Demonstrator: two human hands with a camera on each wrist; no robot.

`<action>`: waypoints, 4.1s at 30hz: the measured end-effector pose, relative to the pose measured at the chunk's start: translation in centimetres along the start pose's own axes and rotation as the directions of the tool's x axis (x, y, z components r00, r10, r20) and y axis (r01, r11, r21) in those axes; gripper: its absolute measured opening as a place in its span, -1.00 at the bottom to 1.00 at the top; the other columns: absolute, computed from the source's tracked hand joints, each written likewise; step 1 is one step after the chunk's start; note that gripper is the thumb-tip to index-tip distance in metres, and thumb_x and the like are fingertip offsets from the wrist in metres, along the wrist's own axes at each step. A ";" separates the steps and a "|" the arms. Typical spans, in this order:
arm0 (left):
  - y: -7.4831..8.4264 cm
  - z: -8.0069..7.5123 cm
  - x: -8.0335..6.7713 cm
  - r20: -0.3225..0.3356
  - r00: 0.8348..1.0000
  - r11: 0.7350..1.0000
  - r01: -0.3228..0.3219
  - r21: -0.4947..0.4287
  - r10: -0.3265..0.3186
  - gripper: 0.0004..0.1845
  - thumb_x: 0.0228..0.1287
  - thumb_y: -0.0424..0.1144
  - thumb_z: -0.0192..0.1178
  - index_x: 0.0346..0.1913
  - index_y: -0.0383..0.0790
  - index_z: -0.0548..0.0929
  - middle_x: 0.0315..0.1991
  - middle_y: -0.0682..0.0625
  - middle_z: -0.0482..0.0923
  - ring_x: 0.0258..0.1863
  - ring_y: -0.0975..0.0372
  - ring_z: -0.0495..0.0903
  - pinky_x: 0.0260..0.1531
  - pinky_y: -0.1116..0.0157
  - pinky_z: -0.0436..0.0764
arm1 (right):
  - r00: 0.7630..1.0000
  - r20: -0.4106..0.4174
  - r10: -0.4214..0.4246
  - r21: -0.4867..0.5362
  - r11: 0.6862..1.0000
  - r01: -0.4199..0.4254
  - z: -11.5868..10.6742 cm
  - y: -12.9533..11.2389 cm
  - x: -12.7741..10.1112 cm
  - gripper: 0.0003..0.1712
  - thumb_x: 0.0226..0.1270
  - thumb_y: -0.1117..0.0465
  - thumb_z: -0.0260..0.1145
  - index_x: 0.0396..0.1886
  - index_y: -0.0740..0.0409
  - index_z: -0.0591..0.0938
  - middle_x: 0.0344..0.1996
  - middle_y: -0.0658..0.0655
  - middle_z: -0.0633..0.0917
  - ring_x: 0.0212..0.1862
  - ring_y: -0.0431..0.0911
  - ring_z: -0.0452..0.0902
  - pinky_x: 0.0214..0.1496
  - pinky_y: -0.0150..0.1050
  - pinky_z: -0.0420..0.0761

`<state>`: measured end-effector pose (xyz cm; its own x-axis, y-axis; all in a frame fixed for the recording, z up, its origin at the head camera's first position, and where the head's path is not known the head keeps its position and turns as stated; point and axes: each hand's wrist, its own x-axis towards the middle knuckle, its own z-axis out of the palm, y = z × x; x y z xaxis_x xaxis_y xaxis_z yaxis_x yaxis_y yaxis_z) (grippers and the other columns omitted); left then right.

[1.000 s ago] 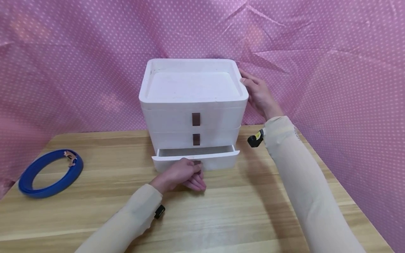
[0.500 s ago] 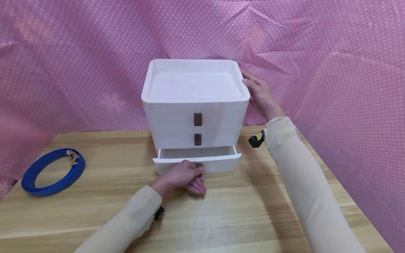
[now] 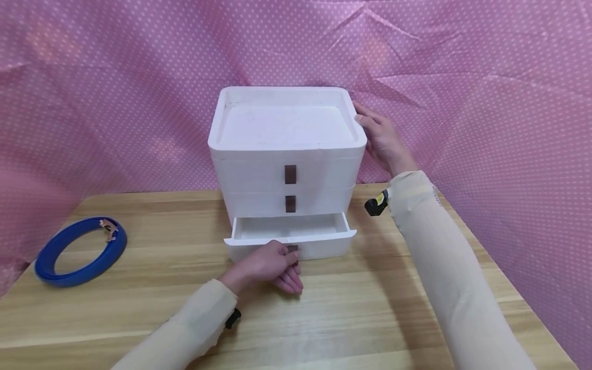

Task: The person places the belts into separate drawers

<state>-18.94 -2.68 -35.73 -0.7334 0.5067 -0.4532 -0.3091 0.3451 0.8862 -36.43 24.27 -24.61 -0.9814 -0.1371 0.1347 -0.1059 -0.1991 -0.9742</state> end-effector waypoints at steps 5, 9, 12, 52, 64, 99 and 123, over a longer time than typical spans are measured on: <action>0.0 0.1 0.1 -0.027 1.000 1.000 0.000 0.001 0.000 -0.62 0.59 -0.27 -0.11 -0.22 -0.59 0.53 -0.46 -0.30 0.68 -0.44 -0.04 0.74 -0.41 0.14 0.77 | 1.000 0.003 -0.001 0.009 1.000 0.001 -0.1 -0.1 0.1 -0.41 0.46 0.25 0.21 0.45 0.07 0.36 0.43 -0.02 0.34 0.34 -0.04 0.36 0.14 -0.33 0.59; 0.0 0.1 0.2 -0.027 1.000 1.000 0.005 0.014 -0.005 -0.62 0.59 -0.27 -0.11 -0.22 -0.59 0.54 -0.46 -0.29 0.68 -0.44 -0.03 0.74 -0.42 0.15 0.77 | 1.000 0.013 0.001 0.013 1.000 -0.001 -0.2 -0.1 0.1 -0.41 0.46 0.26 0.20 0.45 0.08 0.35 0.43 -0.01 0.34 0.34 -0.02 0.36 0.15 -0.31 0.60; -0.1 0.2 0.2 -0.017 1.000 1.000 0.010 0.015 -0.010 -0.61 0.59 -0.27 -0.11 -0.23 -0.59 0.55 -0.46 -0.29 0.68 -0.44 -0.04 0.74 -0.41 0.14 0.77 | 1.000 0.020 0.003 0.019 1.000 -0.004 -0.2 0.0 0.0 -0.40 0.46 0.27 0.20 0.45 0.09 0.34 0.43 0.01 0.34 0.33 -0.01 0.37 0.14 -0.31 0.60; -0.1 -0.2 -0.3 -0.004 1.000 0.999 0.013 0.039 -0.013 -0.60 0.59 -0.23 -0.12 -0.26 -0.54 0.55 -0.45 -0.28 0.69 -0.44 -0.02 0.74 -0.47 0.16 0.77 | 1.000 0.005 -0.005 0.025 1.000 0.005 0.0 0.0 0.5 -0.42 0.44 0.24 0.22 0.43 0.03 0.39 0.40 0.01 0.40 0.31 -0.01 0.39 0.16 -0.29 0.59; -0.5 0.2 -0.3 0.033 0.999 1.000 0.016 0.002 -0.017 -0.59 0.59 -0.23 -0.12 -0.23 -0.56 0.56 -0.43 -0.30 0.68 -0.42 -0.04 0.74 -0.39 0.14 0.77 | 1.000 0.003 0.023 -0.018 1.000 -0.023 -0.3 0.4 0.0 -0.40 0.45 0.23 0.22 0.45 0.03 0.36 0.42 0.01 0.35 0.35 -0.03 0.34 0.21 -0.28 0.56; -0.5 0.3 -0.3 0.018 0.999 0.998 -0.027 0.052 0.026 -0.62 0.58 -0.30 -0.13 -0.28 -0.56 0.56 -0.49 -0.28 0.68 -0.47 -0.02 0.73 -0.44 0.15 0.77 | 1.000 0.012 -0.015 -0.010 1.000 0.015 -0.3 0.2 -0.2 -0.41 0.46 0.24 0.20 0.45 0.08 0.36 0.41 0.05 0.37 0.34 0.00 0.35 0.17 -0.29 0.58; -0.8 0.4 -0.8 0.067 0.995 0.995 -0.075 0.062 0.071 -0.58 0.59 -0.27 -0.16 -0.31 -0.58 0.54 -0.52 -0.31 0.66 -0.51 -0.09 0.72 -0.50 0.10 0.76 | 1.000 0.025 -0.017 -0.009 1.000 0.017 -0.2 0.5 0.2 -0.42 0.45 0.23 0.21 0.44 0.09 0.37 0.39 0.08 0.39 0.31 0.01 0.38 0.11 -0.31 0.62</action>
<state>-17.84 -3.11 -36.12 -0.7115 0.5813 -0.3948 -0.2152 0.3546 0.9099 -36.70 24.36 -25.09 -0.9752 -0.1578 0.1554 -0.1240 -0.1928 -0.9734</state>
